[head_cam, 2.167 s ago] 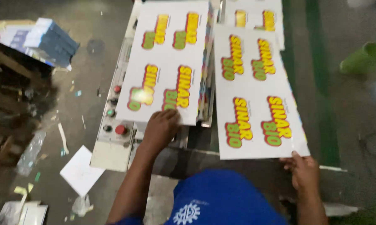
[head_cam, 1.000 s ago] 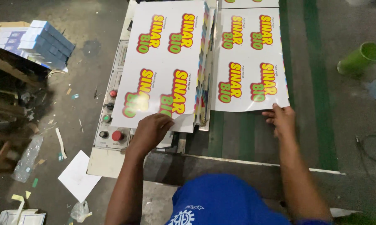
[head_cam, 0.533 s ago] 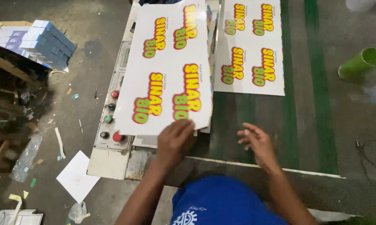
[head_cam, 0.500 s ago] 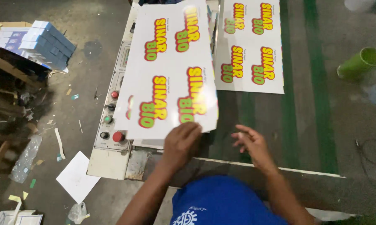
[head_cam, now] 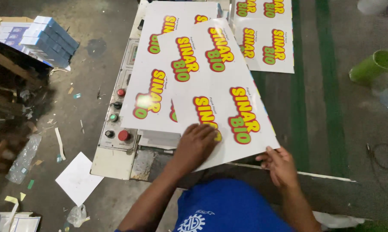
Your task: The person stands at a printing machine and repeatedly picks up printed sheets from the output tray, stacking them by hand. They then lift the stack, move it to a nearby area, and return to the machine to continue stacking more sheets.
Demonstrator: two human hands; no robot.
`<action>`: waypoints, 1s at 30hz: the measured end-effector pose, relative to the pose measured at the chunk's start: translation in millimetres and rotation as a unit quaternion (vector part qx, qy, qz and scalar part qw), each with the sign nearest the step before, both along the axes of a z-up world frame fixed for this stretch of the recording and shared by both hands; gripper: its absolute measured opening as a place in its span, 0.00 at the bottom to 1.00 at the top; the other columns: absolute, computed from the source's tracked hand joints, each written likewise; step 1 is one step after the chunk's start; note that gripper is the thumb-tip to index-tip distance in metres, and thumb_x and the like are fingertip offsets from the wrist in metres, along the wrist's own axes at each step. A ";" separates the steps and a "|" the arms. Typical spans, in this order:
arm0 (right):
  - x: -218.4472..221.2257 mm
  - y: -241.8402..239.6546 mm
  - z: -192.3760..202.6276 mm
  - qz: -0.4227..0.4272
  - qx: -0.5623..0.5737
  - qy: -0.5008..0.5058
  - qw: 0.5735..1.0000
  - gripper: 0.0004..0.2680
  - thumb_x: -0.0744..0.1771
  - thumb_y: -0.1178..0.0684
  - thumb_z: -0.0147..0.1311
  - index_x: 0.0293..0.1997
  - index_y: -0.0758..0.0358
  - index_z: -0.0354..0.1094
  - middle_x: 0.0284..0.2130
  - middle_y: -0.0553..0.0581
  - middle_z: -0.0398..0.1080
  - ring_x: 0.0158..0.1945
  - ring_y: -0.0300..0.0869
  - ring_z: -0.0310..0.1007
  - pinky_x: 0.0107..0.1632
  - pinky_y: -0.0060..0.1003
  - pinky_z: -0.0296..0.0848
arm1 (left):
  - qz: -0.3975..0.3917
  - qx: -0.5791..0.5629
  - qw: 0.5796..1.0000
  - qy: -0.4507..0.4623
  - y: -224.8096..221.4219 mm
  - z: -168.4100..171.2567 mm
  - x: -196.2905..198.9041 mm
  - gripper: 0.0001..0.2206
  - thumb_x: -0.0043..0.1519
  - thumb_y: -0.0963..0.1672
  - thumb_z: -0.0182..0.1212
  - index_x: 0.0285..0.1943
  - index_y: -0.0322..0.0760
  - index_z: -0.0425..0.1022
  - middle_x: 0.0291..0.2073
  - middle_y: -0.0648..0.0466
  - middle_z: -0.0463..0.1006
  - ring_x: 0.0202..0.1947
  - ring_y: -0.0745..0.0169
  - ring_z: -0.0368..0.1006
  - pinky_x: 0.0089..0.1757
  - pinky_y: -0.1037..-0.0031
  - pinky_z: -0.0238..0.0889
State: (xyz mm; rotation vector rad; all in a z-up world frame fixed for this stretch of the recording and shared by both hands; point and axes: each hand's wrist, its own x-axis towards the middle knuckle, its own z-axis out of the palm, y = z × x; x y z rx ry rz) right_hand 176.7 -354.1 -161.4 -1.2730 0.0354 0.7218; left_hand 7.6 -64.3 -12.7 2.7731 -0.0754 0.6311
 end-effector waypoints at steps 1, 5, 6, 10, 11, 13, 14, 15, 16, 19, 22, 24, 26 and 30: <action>1.3 -10.7 1.8 0.001 -0.001 0.001 1.000 0.08 0.70 0.54 0.51 0.50 0.68 0.68 0.32 0.58 0.76 0.34 0.43 0.78 0.30 0.37 0.71 | 0.001 -0.001 1.000 0.001 11.1 3.1 -3.3 0.14 0.62 0.46 0.64 0.52 0.34 0.79 0.54 0.47 0.79 0.59 0.48 0.73 0.59 0.56 0.61; 8.9 -55.4 -8.2 -0.079 -0.028 -0.048 0.995 0.08 0.71 0.56 0.51 0.53 0.68 0.69 0.34 0.58 0.76 0.33 0.42 0.77 0.31 0.35 0.70 | 0.055 0.004 0.998 0.011 46.6 18.5 -14.0 0.20 0.55 0.48 0.67 0.52 0.32 0.78 0.54 0.44 0.78 0.60 0.46 0.70 0.56 0.56 0.60; 11.6 -67.4 -14.4 -0.109 -0.048 -0.053 0.991 0.08 0.71 0.56 0.51 0.54 0.68 0.69 0.34 0.57 0.76 0.33 0.42 0.77 0.32 0.35 0.70 | 0.067 0.017 0.998 0.010 52.9 23.6 -16.1 0.23 0.51 0.49 0.68 0.52 0.30 0.77 0.54 0.43 0.78 0.59 0.45 0.69 0.55 0.55 0.60; 17.9 -104.5 -23.9 -0.152 -0.109 -0.059 0.981 0.08 0.72 0.57 0.51 0.55 0.71 0.67 0.35 0.60 0.75 0.33 0.44 0.78 0.31 0.36 0.70 | 0.082 0.062 0.994 0.035 66.6 13.4 -22.3 0.21 0.51 0.46 0.66 0.51 0.30 0.76 0.53 0.44 0.78 0.58 0.47 0.70 0.55 0.56 0.62; 18.5 -111.0 -24.2 -0.164 -0.129 -0.065 0.976 0.08 0.72 0.57 0.50 0.56 0.69 0.67 0.37 0.59 0.75 0.34 0.44 0.78 0.31 0.35 0.70 | 0.081 0.062 0.994 0.035 68.1 11.6 -23.2 0.17 0.54 0.45 0.65 0.49 0.32 0.76 0.51 0.46 0.79 0.56 0.48 0.72 0.54 0.57 0.63; 18.4 -120.5 -25.1 -0.173 -0.151 -0.070 0.971 0.08 0.72 0.57 0.50 0.57 0.67 0.68 0.38 0.58 0.75 0.34 0.43 0.78 0.30 0.34 0.70 | 0.083 0.059 0.994 0.035 70.0 10.2 -24.3 0.12 0.56 0.43 0.65 0.48 0.34 0.76 0.49 0.47 0.80 0.54 0.49 0.74 0.53 0.58 0.64; 16.0 -123.8 -26.3 -0.182 -0.168 -0.083 0.965 0.07 0.72 0.57 0.49 0.54 0.69 0.66 0.38 0.60 0.75 0.35 0.45 0.78 0.31 0.35 0.71 | 0.084 0.048 0.995 0.027 70.8 10.7 -24.4 0.10 0.57 0.42 0.64 0.45 0.35 0.76 0.46 0.49 0.81 0.50 0.50 0.75 0.51 0.59 0.65; 13.7 -127.4 -27.5 -0.190 -0.186 -0.096 0.959 0.06 0.73 0.57 0.49 0.51 0.71 0.65 0.39 0.62 0.75 0.35 0.46 0.78 0.32 0.35 0.72 | 0.086 0.036 0.995 0.018 71.4 11.3 -24.4 0.07 0.58 0.42 0.64 0.43 0.37 0.76 0.42 0.50 0.82 0.46 0.50 0.77 0.49 0.59 0.66; 14.5 -129.9 -34.2 -0.191 -0.186 -0.095 0.959 0.06 0.73 0.57 0.49 0.51 0.71 0.65 0.39 0.62 0.75 0.35 0.46 0.78 0.32 0.35 0.72 | 0.085 0.036 0.996 0.019 72.1 11.2 -24.2 0.07 0.58 0.42 0.64 0.43 0.37 0.76 0.42 0.50 0.82 0.46 0.50 0.77 0.49 0.59 0.66; 13.3 -130.6 -44.9 -0.177 -0.166 -0.105 0.964 0.05 0.73 0.57 0.49 0.50 0.69 0.64 0.39 0.62 0.75 0.35 0.47 0.79 0.31 0.35 0.72 | 0.114 0.018 0.993 0.023 72.7 12.1 -22.8 0.04 0.57 0.42 0.66 0.36 0.38 0.75 0.35 0.52 0.82 0.39 0.50 0.78 0.45 0.60 0.67; 11.2 -112.9 -38.4 -0.182 -0.191 -0.092 0.960 0.06 0.73 0.57 0.50 0.50 0.71 0.66 0.39 0.62 0.75 0.34 0.47 0.78 0.31 0.36 0.71 | 0.120 0.011 0.991 0.049 72.2 22.5 -21.8 0.06 0.56 0.44 0.68 0.31 0.39 0.75 0.31 0.51 0.81 0.37 0.49 0.77 0.44 0.59 0.67; 14.1 -100.9 -36.8 -0.179 -0.163 -0.084 0.967 0.05 0.72 0.57 0.50 0.50 0.69 0.64 0.38 0.61 0.75 0.34 0.48 0.79 0.30 0.34 0.71 | 0.093 -0.002 0.992 0.079 71.7 36.4 -23.1 0.07 0.54 0.44 0.69 0.32 0.38 0.77 0.32 0.50 0.81 0.39 0.48 0.77 0.44 0.58 0.67; 18.6 -92.5 -32.1 -0.171 -0.127 -0.084 0.973 0.05 0.72 0.57 0.50 0.50 0.67 0.64 0.37 0.60 0.75 0.34 0.47 0.79 0.30 0.34 0.71 | 0.080 -0.013 0.993 0.089 73.8 41.7 -26.3 0.07 0.53 0.44 0.68 0.34 0.37 0.78 0.34 0.50 0.82 0.39 0.47 0.77 0.44 0.58 0.67; 35.1 -95.2 -35.1 -0.178 -0.010 -0.036 0.983 0.04 0.72 0.57 0.51 0.48 0.67 0.64 0.37 0.62 0.76 0.36 0.45 0.79 0.31 0.37 0.74 | 0.062 -0.053 0.991 0.103 77.4 45.3 -31.9 0.07 0.57 0.44 0.66 0.39 0.36 0.81 0.39 0.49 0.83 0.41 0.46 0.78 0.44 0.59 0.68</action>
